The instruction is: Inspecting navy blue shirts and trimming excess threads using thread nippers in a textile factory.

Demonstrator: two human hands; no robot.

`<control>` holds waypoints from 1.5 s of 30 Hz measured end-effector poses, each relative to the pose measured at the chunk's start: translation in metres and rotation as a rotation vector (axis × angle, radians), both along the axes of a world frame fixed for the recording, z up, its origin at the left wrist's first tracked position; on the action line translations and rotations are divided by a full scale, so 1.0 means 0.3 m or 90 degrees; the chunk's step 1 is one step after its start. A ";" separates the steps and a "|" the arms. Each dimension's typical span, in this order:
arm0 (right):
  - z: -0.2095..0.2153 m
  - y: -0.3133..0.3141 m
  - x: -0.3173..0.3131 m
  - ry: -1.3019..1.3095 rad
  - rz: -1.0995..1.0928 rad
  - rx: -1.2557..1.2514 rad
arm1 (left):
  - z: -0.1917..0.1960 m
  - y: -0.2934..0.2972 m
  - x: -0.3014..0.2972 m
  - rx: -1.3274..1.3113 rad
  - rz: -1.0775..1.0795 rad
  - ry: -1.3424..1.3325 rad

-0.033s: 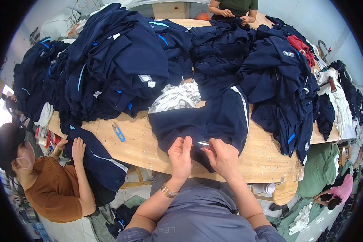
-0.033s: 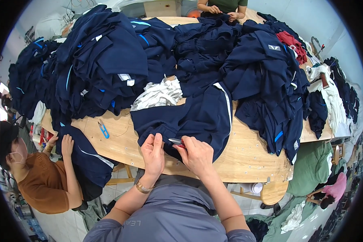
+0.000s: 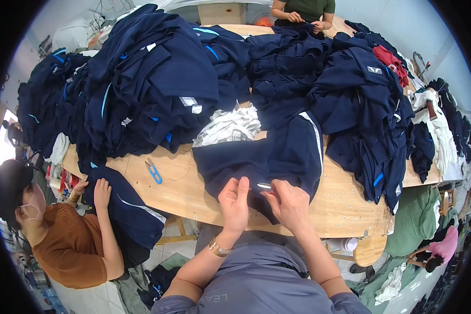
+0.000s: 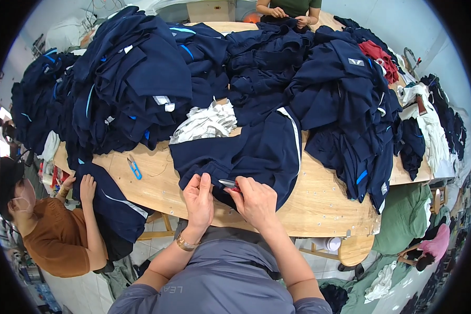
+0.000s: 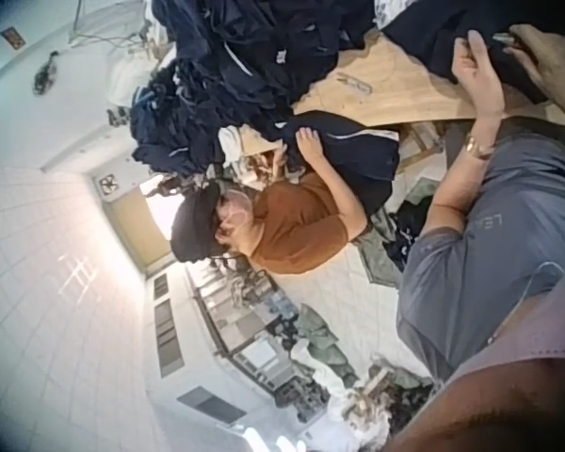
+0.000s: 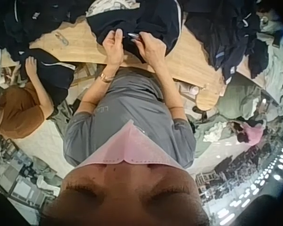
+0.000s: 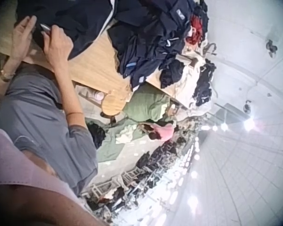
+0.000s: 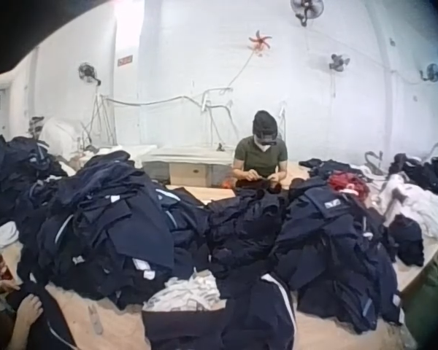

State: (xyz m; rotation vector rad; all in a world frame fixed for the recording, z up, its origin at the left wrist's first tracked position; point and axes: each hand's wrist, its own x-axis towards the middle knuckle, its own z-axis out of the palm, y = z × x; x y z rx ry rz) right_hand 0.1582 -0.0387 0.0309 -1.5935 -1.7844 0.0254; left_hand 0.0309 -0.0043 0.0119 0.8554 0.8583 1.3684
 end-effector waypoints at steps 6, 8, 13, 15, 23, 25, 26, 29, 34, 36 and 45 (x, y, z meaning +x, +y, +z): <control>0.002 0.009 0.000 -0.004 0.005 -0.002 | -0.002 0.001 0.003 0.006 0.003 0.005; 0.002 0.007 0.001 -0.008 0.011 0.006 | -0.004 -0.003 0.000 0.005 0.004 0.004; -0.007 -0.013 -0.033 0.377 -0.012 -0.062 | -0.003 -0.005 0.006 -0.003 0.014 -0.005; -0.026 -0.012 -0.033 0.577 0.031 -0.081 | -0.010 -0.007 0.012 -0.008 0.027 -0.016; 0.006 0.027 -0.071 0.591 0.081 -0.175 | -0.006 -0.025 0.023 -0.013 0.008 -0.037; 0.029 0.013 -0.062 0.617 0.100 -0.191 | -0.008 -0.025 0.017 -0.024 0.011 -0.040; 0.052 -0.003 -0.055 0.700 0.162 -0.280 | -0.016 -0.022 0.008 -0.050 -0.010 -0.091; 0.085 -0.046 -0.010 0.774 0.372 -0.452 | 0.003 -0.008 0.012 -0.087 -0.012 -0.174; 0.056 -0.035 0.005 0.710 0.272 -0.332 | 0.011 -0.003 0.006 -0.086 -0.028 -0.237; 0.024 -0.014 -0.013 0.549 0.139 -0.233 | 0.015 -0.004 0.008 -0.091 -0.043 -0.235; 0.012 -0.003 -0.051 0.354 0.004 -0.104 | -0.011 -0.004 0.016 -0.074 0.006 -0.197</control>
